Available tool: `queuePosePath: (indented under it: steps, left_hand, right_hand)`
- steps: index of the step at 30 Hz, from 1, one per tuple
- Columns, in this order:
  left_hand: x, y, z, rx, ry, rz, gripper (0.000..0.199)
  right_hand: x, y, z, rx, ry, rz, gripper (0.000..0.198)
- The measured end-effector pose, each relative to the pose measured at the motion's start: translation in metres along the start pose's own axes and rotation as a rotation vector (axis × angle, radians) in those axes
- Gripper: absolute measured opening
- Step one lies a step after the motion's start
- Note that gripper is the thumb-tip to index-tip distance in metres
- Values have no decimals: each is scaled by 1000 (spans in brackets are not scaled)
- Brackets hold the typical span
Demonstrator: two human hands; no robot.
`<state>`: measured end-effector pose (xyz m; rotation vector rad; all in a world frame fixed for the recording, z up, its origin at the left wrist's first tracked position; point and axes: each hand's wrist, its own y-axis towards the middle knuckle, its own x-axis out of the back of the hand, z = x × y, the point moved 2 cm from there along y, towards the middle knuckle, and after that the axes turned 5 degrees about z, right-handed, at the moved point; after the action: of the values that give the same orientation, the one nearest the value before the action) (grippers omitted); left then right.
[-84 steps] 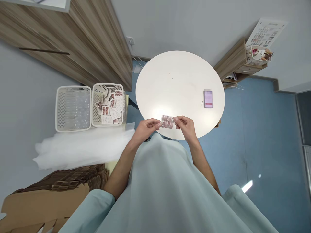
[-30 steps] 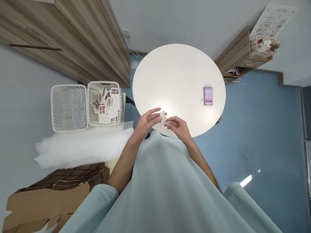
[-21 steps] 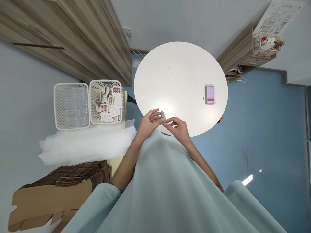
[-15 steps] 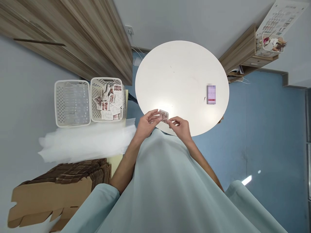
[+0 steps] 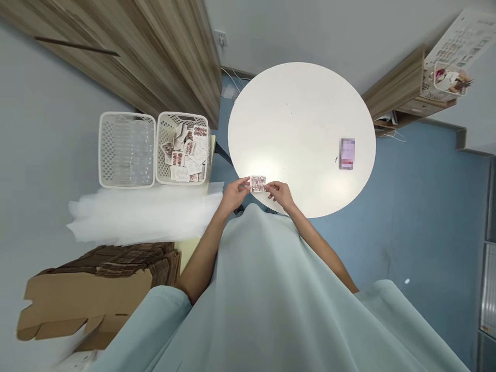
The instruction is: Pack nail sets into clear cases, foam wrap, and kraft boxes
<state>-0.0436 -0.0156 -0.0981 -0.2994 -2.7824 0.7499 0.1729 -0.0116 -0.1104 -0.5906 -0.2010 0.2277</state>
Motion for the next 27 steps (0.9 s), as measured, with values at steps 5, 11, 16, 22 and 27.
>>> queuePosePath:
  steps: [5,11,16,22,27]
  left_hand:
    - [-8,37,45,72,60,64,46]
    - [-10,50,59,123,136,59,46]
    - [16,31,53,70,101,13,45]
    - [74,-6,36,-10,-40,-87,46]
    - [139,-28,29,-111,-138,-216,44]
  right_hand:
    - [-16,35,-33,-113,-174,-18,17]
    - [-19,39,-40,-191,-307,-79,13]
    - [-18,26,-23,-178,-309,-111,13]
    - [-34,4,18,-61,-235,-110,20]
    - [-66,-6,63,48,-253,-79,31]
